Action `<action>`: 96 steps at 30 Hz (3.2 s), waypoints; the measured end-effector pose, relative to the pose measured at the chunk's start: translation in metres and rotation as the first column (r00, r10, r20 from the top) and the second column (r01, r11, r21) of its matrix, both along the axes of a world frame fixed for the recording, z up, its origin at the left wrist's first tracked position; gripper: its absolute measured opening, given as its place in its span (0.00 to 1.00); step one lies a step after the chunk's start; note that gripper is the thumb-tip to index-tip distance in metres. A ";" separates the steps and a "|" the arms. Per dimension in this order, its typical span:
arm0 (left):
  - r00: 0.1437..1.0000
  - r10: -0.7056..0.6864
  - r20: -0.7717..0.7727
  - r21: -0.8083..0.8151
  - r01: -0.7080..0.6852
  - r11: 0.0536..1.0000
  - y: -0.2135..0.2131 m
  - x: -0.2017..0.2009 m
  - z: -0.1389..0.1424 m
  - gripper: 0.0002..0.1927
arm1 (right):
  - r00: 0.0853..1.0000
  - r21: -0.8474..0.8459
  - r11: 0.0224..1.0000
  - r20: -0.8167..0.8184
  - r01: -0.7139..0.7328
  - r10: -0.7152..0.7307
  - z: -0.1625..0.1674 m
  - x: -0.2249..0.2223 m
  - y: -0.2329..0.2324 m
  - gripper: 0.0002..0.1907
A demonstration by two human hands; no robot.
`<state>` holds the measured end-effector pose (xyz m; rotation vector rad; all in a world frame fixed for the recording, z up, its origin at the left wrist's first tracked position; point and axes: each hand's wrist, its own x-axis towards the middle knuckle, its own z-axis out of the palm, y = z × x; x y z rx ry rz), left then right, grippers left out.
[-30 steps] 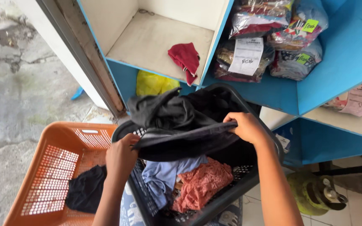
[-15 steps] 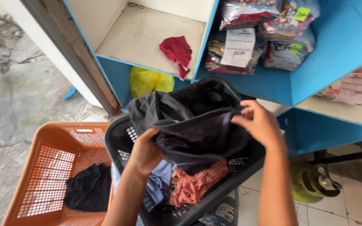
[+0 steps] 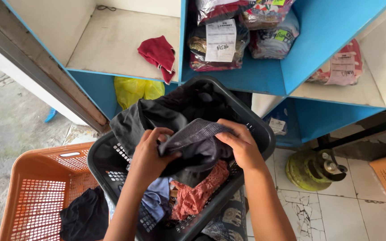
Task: The person sorts clothes from a black laundry basket into an orange basket. They pick up individual garments, unfold and inspect them, then place them into the orange basket.
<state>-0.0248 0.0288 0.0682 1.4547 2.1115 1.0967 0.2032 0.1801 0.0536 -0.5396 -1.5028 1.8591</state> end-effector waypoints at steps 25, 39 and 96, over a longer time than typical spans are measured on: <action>0.608 -0.278 0.744 0.252 0.130 0.959 -0.008 0.005 -0.021 0.36 | 0.810 0.334 0.933 0.504 0.137 -0.299 -0.055 -0.035 -0.038 0.21; 0.932 0.320 -0.172 0.744 -0.090 0.662 -0.007 0.053 0.000 0.34 | 0.925 -0.698 0.701 -0.155 0.146 -0.347 0.012 -0.045 -0.029 0.18; -0.185 -0.267 0.946 0.206 -0.292 0.934 0.005 0.016 -0.062 0.17 | 0.762 0.904 0.309 -0.026 0.294 -0.647 0.014 -0.064 -0.093 0.16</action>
